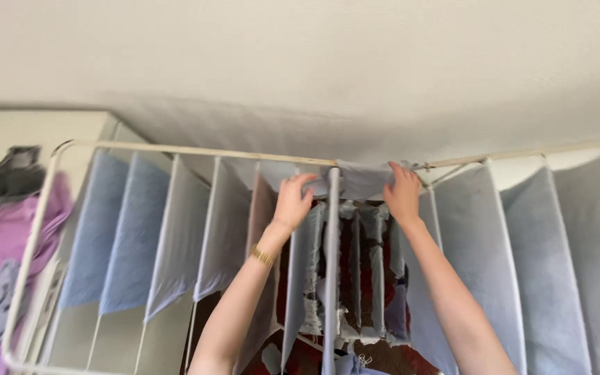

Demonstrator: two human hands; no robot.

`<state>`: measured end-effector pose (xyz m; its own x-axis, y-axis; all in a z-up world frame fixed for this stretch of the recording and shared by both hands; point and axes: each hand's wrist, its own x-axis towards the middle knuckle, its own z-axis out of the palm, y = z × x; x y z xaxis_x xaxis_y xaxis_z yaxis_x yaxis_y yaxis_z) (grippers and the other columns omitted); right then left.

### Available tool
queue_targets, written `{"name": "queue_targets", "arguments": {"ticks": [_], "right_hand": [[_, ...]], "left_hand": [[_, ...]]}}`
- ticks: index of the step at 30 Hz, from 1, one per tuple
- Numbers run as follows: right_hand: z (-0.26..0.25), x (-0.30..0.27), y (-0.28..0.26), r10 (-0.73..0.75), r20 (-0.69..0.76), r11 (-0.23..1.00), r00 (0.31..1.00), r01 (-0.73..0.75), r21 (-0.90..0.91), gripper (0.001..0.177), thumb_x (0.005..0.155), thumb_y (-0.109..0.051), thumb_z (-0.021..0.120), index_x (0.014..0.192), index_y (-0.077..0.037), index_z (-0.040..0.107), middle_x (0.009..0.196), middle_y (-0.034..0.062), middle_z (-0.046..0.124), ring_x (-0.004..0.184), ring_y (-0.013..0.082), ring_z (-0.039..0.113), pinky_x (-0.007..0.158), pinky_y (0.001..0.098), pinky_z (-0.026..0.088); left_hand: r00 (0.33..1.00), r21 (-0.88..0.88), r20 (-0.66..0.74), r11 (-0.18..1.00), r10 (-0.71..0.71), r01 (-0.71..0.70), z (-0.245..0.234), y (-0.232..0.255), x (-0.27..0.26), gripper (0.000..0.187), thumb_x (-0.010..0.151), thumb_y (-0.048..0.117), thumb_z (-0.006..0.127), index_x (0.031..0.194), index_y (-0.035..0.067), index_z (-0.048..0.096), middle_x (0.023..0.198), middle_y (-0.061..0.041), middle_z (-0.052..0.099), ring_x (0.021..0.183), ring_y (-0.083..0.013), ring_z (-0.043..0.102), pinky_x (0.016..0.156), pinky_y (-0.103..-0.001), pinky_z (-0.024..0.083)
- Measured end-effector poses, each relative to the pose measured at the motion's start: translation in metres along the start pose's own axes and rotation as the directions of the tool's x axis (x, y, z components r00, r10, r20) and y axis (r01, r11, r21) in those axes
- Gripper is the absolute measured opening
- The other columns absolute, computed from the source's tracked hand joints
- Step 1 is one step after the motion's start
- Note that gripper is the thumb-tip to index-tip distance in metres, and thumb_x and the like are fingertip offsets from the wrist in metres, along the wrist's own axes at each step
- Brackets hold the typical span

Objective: The person picks up various pieces of wet laundry from a pile on a white surface and hangs them on a nearby drying rack. They handle items such as towels, socks, and underwear, spreading them across the rack's bars. Finally, the person gathers the remaining pile of clothes and walks away.

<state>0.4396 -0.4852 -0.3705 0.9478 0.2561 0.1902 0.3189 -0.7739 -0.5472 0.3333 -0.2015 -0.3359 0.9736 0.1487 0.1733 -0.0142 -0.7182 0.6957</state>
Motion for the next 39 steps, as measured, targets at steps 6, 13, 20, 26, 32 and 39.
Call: {"name": "queue_targets", "arguments": {"ticks": [6,13,20,26,32,39], "right_hand": [[-0.023,-0.066,-0.106,-0.039,0.135,0.926,0.99,-0.015,0.377,0.058,0.093,0.003,0.056,0.151,0.0,0.048,0.133,0.0241,0.061,0.13,0.044,0.051,0.11,0.0601,0.037],[0.023,-0.122,-0.194,-0.231,0.182,0.79,0.956,0.075,0.608,0.064,0.089,0.004,0.062,0.151,-0.009,0.049,0.115,0.0173,0.072,0.104,0.0321,0.067,0.095,0.0412,0.052],[0.043,-0.208,-0.342,-0.279,0.242,0.711,0.93,0.03,0.703,0.058,0.092,0.0,0.061,0.146,-0.009,0.041,0.104,0.0097,0.072,0.084,0.0146,0.064,0.079,0.0281,0.05],[0.059,-0.284,-0.465,-0.306,0.384,0.652,0.871,-0.103,0.751,0.065,0.094,-0.002,0.06,0.151,-0.012,0.032,0.106,0.0079,0.069,0.079,0.0105,0.058,0.07,0.0232,0.042],[0.096,-0.328,-0.534,-0.43,0.435,0.651,0.791,-0.063,0.757,0.061,0.096,-0.004,0.056,0.152,-0.01,0.031,0.108,0.0142,0.069,0.086,0.0206,0.065,0.08,0.0309,0.047],[0.133,-0.341,-0.598,-0.518,0.428,0.629,0.741,-0.01,0.778,0.059,0.094,0.002,0.053,0.149,-0.005,0.033,0.099,0.0179,0.067,0.087,0.0215,0.064,0.089,0.0342,0.056]], "left_hand": [[0.997,-0.14,-0.033,0.988,-0.072,0.066,-0.148,0.059,-0.167,0.033,0.096,0.011,0.054,0.125,0.015,0.069,0.125,-0.009,0.071,0.127,-0.0338,0.058,0.112,-0.048,0.038],[0.852,-0.299,-0.179,0.852,-0.492,0.429,-0.248,0.048,-0.35,0.035,0.099,0.016,0.054,0.129,0.016,0.071,0.133,-0.01,0.069,0.128,-0.0326,0.057,0.108,-0.045,0.044],[0.606,-0.547,-0.313,0.66,-0.731,0.514,-0.304,0.011,-0.516,0.034,0.095,0.018,0.055,0.123,0.014,0.073,0.127,0.0,0.074,0.123,-0.0132,0.065,0.102,-0.03,0.054],[0.483,-0.617,-0.326,0.57,-0.813,0.542,-0.351,-0.007,-0.621,0.034,0.095,0.019,0.056,0.124,0.015,0.072,0.129,-0.001,0.074,0.124,-0.0139,0.067,0.104,-0.029,0.053],[0.423,-0.642,-0.365,0.553,-0.829,0.531,-0.375,-0.035,-0.695,0.032,0.096,0.022,0.057,0.122,0.016,0.074,0.126,0.0,0.076,0.121,-0.0135,0.067,0.098,-0.03,0.055],[0.361,-0.678,-0.387,0.527,-0.849,0.513,-0.4,-0.058,-0.728,0.034,0.096,0.022,0.057,0.126,0.015,0.072,0.129,-0.002,0.075,0.123,-0.015,0.068,0.103,-0.032,0.055]]}}
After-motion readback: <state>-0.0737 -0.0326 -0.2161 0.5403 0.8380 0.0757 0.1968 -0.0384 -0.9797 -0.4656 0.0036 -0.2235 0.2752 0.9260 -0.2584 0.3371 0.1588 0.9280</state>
